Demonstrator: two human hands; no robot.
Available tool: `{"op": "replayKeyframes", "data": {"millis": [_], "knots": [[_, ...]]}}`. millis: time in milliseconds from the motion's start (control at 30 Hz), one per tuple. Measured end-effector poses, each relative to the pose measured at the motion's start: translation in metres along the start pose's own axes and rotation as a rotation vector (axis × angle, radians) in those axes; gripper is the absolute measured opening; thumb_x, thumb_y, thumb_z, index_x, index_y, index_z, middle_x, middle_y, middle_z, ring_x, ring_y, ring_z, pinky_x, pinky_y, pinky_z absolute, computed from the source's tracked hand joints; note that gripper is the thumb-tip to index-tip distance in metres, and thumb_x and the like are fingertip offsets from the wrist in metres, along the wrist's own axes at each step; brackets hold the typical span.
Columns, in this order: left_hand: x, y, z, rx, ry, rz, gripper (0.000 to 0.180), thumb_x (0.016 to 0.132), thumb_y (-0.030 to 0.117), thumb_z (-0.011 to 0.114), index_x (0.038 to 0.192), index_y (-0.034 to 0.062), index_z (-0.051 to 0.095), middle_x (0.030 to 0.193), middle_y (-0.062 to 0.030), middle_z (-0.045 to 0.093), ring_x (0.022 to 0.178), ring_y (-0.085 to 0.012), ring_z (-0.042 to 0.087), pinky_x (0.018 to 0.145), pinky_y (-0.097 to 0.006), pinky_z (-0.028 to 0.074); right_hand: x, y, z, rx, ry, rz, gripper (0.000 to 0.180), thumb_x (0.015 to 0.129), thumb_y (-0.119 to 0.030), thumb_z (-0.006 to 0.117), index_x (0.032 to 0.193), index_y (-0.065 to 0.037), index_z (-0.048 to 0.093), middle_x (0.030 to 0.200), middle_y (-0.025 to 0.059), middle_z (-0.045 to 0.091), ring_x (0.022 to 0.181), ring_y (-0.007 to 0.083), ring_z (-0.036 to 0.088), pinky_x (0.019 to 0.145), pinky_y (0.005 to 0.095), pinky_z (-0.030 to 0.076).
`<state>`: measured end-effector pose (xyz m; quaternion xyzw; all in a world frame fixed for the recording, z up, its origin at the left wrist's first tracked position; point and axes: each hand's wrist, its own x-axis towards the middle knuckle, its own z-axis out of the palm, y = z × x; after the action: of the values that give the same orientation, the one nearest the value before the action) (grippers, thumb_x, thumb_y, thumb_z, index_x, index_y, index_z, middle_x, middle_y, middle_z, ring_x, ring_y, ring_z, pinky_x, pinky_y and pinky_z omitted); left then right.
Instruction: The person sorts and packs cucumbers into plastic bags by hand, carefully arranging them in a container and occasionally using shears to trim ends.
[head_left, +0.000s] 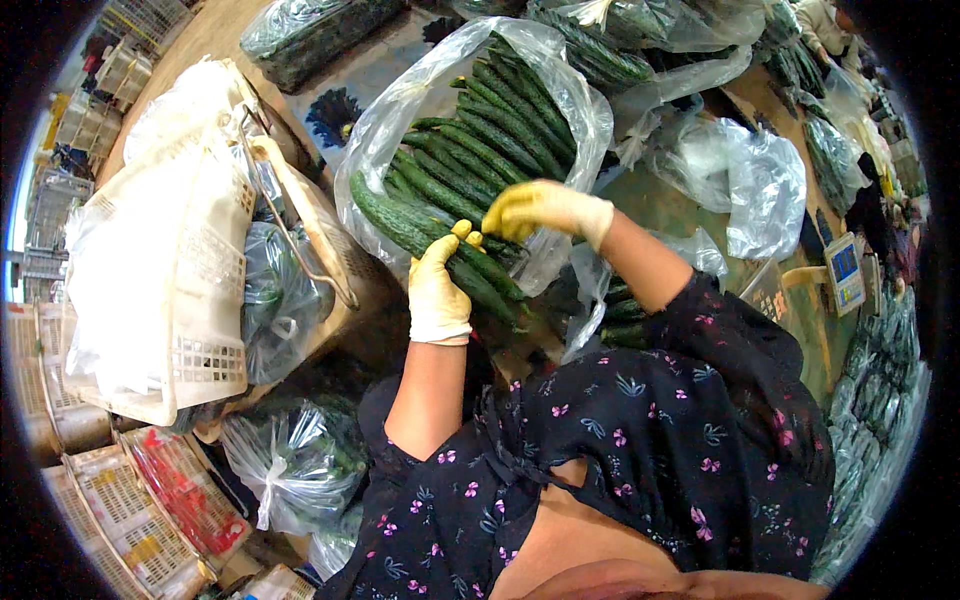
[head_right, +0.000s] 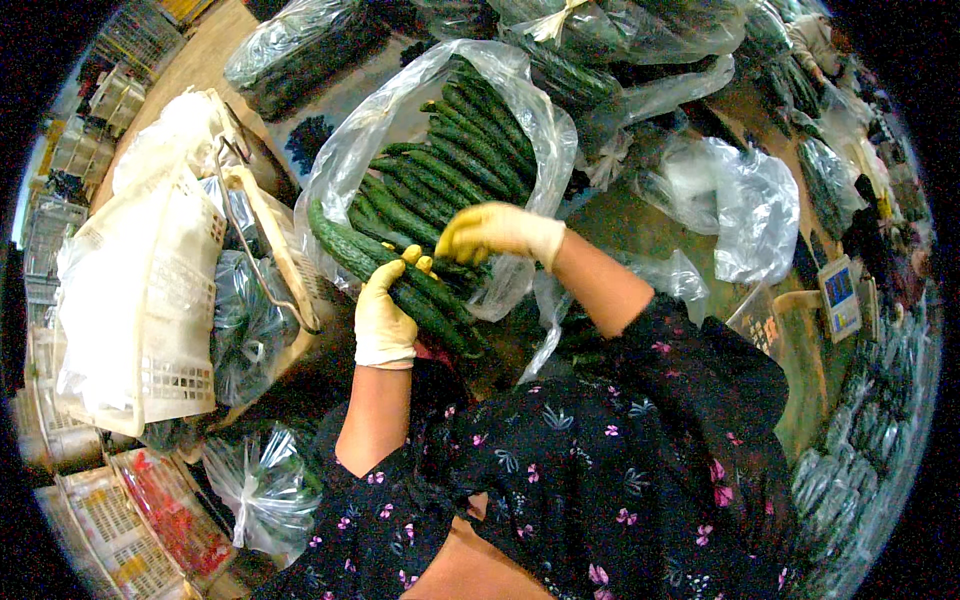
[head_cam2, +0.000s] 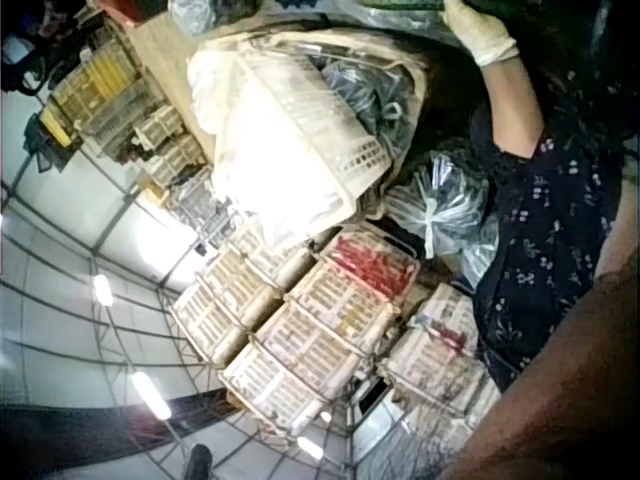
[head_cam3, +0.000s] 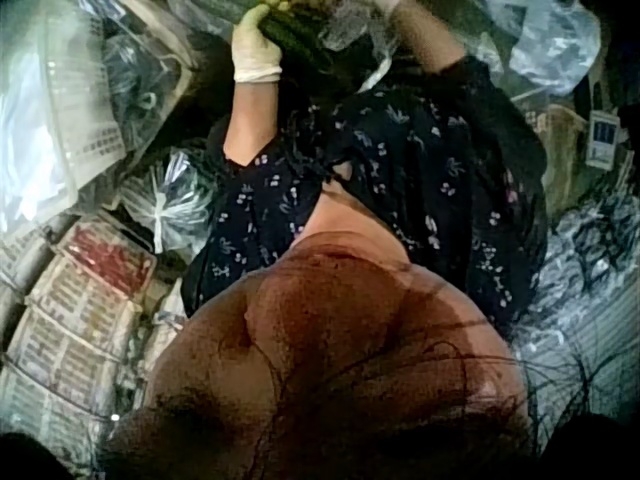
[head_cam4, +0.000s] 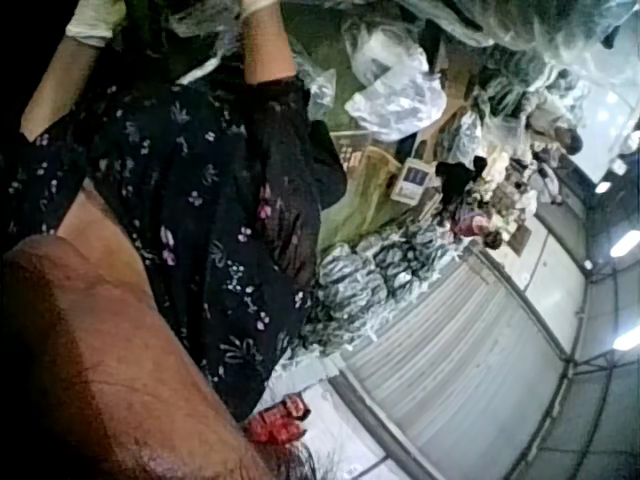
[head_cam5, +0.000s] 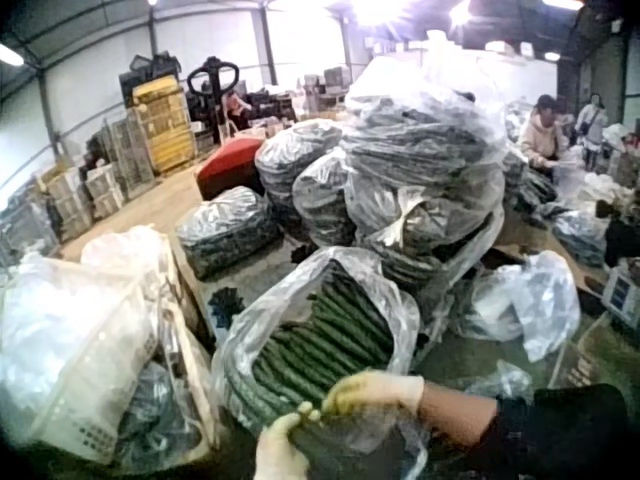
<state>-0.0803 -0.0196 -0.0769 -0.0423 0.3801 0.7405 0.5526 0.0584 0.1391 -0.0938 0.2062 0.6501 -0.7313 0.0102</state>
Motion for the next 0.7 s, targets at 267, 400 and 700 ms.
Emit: {"op": "replayKeyframes", "data": {"millis": [267, 400, 700], "knots": [[0.012, -0.005, -0.009, 0.099, 0.12, 0.053, 0.021, 0.081, 0.01, 0.056, 0.096, -0.0045, 0.061, 0.092, -0.0136, 0.064, 0.082, -0.0259, 0.061, 0.074, -0.04, 0.05, 0.077, 0.074, -0.01, -0.713, 0.469, 0.692, 0.062, 0.085, -0.052, 0.045, 0.113, 0.001, 0.059, 0.122, 0.0209, 0.054, 0.115, 0.0351, 0.051, 0.097, 0.0395, 0.039], [0.009, -0.007, -0.005, 0.138, 0.075, 0.055, 0.022, 0.082, 0.01, 0.055, 0.098, -0.0043, 0.06, 0.091, -0.0133, 0.065, 0.082, -0.0258, 0.062, 0.074, -0.039, 0.05, 0.075, 0.079, -0.001, -0.449, 0.593, 0.764, 0.077, 0.084, -0.057, 0.046, 0.133, 0.003, 0.036, 0.134, 0.0241, 0.04, 0.12, 0.0386, 0.045, 0.098, 0.0426, 0.037], [0.009, -0.009, -0.004, 0.111, 0.07, 0.047, 0.02, 0.081, 0.008, 0.056, 0.097, -0.0041, 0.06, 0.092, -0.0127, 0.065, 0.082, -0.0265, 0.063, 0.074, -0.038, 0.051, 0.063, 0.076, -0.021, -0.361, 0.492, 0.566, 0.057, 0.077, -0.043, 0.064, 0.11, 0.003, 0.06, 0.108, 0.0185, 0.062, 0.099, 0.0293, 0.059, 0.085, 0.0376, 0.045]]}}
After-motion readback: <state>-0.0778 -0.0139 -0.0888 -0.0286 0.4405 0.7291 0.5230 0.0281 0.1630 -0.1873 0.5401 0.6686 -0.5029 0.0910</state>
